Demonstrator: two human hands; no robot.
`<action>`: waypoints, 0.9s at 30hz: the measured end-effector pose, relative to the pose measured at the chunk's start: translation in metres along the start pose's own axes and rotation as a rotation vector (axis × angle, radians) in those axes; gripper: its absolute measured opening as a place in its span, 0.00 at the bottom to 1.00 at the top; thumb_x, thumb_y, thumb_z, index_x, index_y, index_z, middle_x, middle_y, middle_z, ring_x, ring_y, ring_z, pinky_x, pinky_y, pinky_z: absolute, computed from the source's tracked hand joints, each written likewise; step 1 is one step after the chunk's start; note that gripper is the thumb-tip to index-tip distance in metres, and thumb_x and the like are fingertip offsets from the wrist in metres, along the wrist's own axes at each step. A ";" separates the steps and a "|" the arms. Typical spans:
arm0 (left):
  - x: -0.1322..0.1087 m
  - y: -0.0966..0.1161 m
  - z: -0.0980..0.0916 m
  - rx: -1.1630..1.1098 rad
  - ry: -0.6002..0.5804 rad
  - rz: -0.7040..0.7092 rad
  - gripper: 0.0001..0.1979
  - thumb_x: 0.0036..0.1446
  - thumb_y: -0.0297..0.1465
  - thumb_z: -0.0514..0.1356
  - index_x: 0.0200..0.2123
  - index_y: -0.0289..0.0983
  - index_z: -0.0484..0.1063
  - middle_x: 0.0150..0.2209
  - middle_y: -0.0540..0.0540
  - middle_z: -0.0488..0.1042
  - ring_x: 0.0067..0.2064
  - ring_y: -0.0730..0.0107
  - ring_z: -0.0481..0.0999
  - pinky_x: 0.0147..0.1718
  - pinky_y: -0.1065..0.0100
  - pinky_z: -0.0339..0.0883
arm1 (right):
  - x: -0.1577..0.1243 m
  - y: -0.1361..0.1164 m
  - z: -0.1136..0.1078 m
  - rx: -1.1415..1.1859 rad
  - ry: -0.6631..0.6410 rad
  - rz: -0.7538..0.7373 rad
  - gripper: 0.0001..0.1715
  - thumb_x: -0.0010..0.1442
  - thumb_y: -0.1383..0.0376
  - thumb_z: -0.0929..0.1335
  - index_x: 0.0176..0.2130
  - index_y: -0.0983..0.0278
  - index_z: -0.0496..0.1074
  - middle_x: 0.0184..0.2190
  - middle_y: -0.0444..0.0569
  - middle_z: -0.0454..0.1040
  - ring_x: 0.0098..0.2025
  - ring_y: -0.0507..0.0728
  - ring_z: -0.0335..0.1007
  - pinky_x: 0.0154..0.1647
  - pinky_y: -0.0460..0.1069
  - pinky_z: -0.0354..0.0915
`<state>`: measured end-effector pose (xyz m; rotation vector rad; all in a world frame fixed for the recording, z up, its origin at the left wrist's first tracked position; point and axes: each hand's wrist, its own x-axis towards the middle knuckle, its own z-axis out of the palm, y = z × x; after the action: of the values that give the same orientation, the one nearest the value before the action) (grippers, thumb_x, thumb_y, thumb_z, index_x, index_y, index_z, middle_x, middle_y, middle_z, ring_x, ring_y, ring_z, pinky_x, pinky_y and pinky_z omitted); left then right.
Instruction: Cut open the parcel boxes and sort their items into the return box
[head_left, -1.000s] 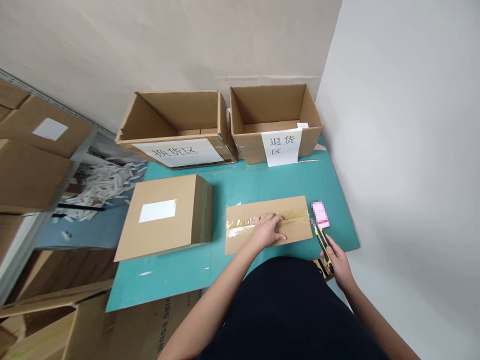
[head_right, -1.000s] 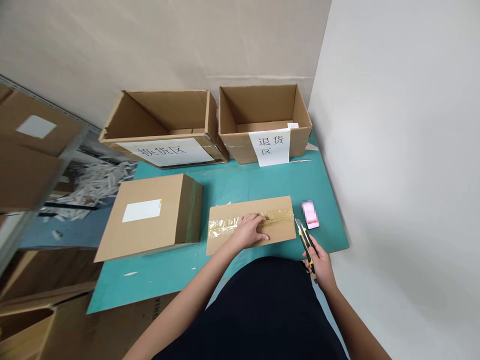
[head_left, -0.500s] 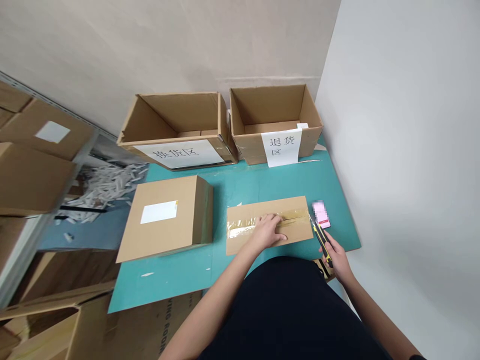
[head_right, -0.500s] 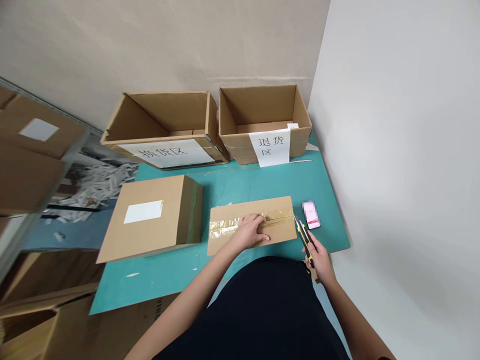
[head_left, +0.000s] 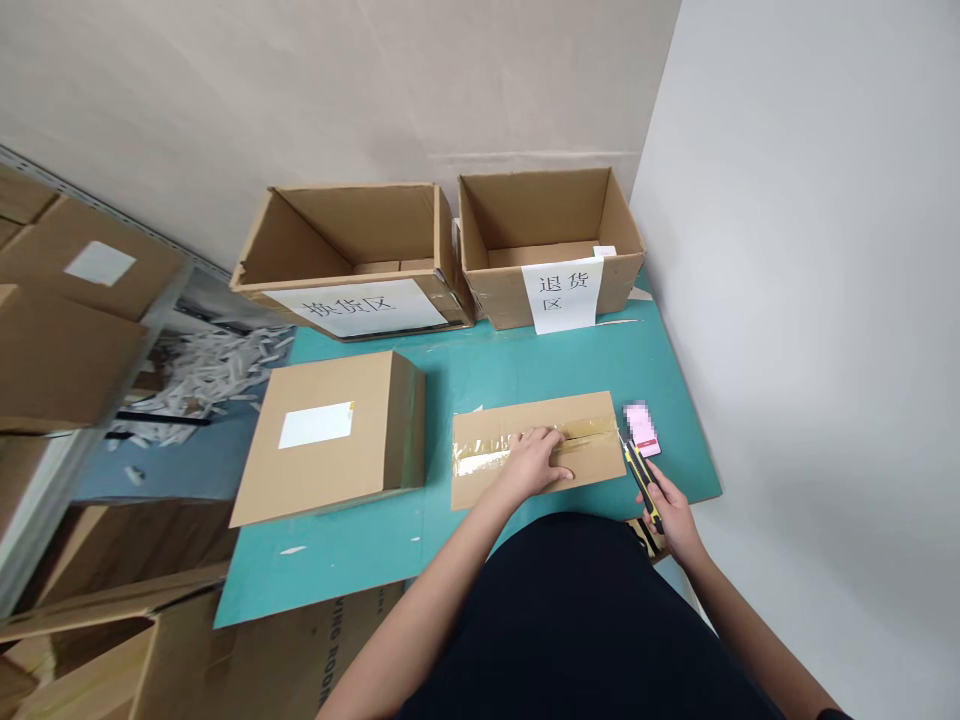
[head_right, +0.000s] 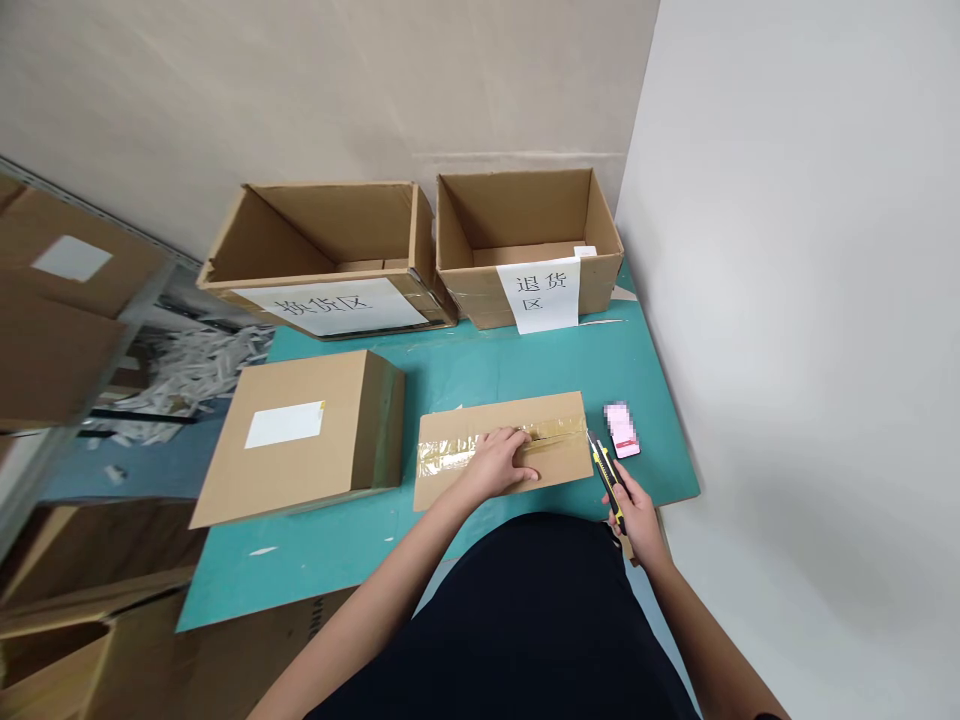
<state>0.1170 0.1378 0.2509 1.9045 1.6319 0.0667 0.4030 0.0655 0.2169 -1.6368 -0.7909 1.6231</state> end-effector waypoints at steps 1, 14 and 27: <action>0.000 0.000 0.000 0.001 0.002 0.001 0.30 0.46 0.42 0.74 0.51 0.42 0.72 0.52 0.43 0.73 0.57 0.48 0.69 0.54 0.55 0.57 | -0.002 -0.004 0.000 -0.018 0.005 0.012 0.52 0.53 0.42 0.73 0.68 0.60 0.62 0.28 0.43 0.73 0.18 0.48 0.63 0.13 0.43 0.56; 0.000 -0.002 0.004 -0.027 0.019 0.006 0.28 0.46 0.41 0.74 0.49 0.42 0.72 0.51 0.43 0.73 0.56 0.49 0.70 0.54 0.55 0.57 | -0.006 -0.022 0.000 -0.172 0.047 0.059 0.53 0.49 0.41 0.72 0.67 0.62 0.64 0.25 0.42 0.72 0.18 0.49 0.62 0.14 0.43 0.54; 0.001 -0.002 0.004 -0.034 0.029 -0.005 0.27 0.45 0.41 0.75 0.47 0.43 0.73 0.50 0.44 0.74 0.55 0.49 0.70 0.52 0.56 0.58 | -0.013 -0.005 -0.006 -0.132 0.004 0.100 0.52 0.51 0.42 0.73 0.67 0.61 0.63 0.26 0.43 0.74 0.17 0.48 0.63 0.13 0.43 0.56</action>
<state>0.1166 0.1374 0.2465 1.8816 1.6448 0.1196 0.4087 0.0572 0.2288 -1.7968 -0.8414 1.6667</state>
